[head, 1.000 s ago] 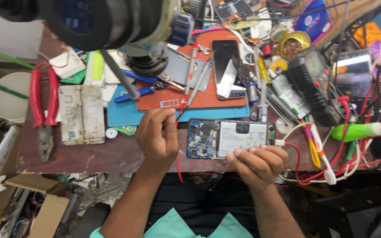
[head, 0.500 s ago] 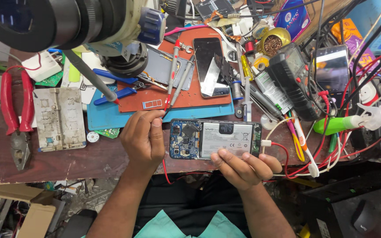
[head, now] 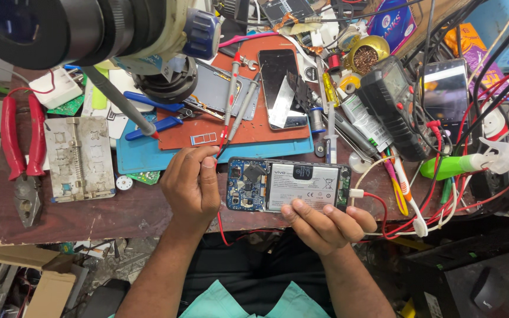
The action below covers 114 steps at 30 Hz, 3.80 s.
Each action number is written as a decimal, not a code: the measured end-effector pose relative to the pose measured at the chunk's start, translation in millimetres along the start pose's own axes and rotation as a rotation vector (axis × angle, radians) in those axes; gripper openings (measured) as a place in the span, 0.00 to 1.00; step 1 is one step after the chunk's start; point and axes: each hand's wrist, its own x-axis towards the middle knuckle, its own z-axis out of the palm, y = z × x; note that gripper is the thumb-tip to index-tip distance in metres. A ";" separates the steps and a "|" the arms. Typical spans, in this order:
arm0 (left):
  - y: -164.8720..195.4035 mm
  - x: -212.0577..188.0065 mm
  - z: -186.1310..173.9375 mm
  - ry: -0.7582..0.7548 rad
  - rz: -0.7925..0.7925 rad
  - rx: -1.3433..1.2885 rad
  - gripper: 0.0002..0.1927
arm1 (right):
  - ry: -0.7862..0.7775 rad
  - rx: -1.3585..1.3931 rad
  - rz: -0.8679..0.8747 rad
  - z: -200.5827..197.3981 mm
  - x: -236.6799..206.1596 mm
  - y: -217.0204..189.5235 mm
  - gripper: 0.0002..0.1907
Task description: The person disassembles a Vivo smartphone, removes the back cover, and manipulates internal components including the battery and motherboard. They use a screwdriver and tweezers to adjust parts, then reassemble the device and test it by powering it on.
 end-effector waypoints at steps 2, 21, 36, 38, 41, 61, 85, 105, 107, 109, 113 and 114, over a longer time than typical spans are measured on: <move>0.7 0.0 0.0 -0.007 -0.006 0.003 0.07 | 0.000 0.005 0.006 0.4 -1.0 0.5 0.02; -7.9 -1.0 -4.7 -0.214 0.074 -0.317 0.19 | -0.002 0.044 0.096 5.0 10.8 2.6 0.05; 14.4 -44.4 47.7 -0.582 -0.662 -1.002 0.14 | -0.131 0.304 0.200 3.1 39.7 -5.1 0.10; 7.9 -48.6 51.2 -0.576 -0.668 -1.032 0.15 | -0.222 0.287 0.245 -0.7 43.8 0.7 0.15; 2.9 -53.7 52.7 -0.533 -0.672 -1.043 0.15 | -0.321 0.308 0.319 -12.2 48.1 10.7 0.21; -1.0 -42.1 60.0 -0.274 -0.882 -1.234 0.15 | -0.521 0.926 1.327 -11.3 -12.5 28.5 0.14; -2.1 -45.1 64.3 -0.280 -0.844 -1.223 0.14 | -0.597 -0.010 0.658 -14.4 41.1 86.6 0.36; -4.9 -48.0 60.4 -0.189 -0.788 -1.134 0.10 | -0.527 0.388 0.279 19.3 66.2 -14.6 0.25; -3.3 -50.5 58.8 -0.191 -0.763 -1.082 0.08 | -0.529 0.399 0.290 22.3 68.8 -17.5 0.26; -3.4 -50.7 58.6 -0.201 -0.757 -1.085 0.09 | -0.526 0.411 0.301 24.7 72.9 -18.7 0.26; -7.6 -53.3 57.5 -0.234 -0.734 -1.160 0.11 | -0.499 0.387 0.269 25.8 79.4 -19.0 0.24; -9.1 -55.1 57.5 -0.242 -0.715 -1.170 0.11 | -0.483 0.383 0.265 25.4 79.6 -18.9 0.24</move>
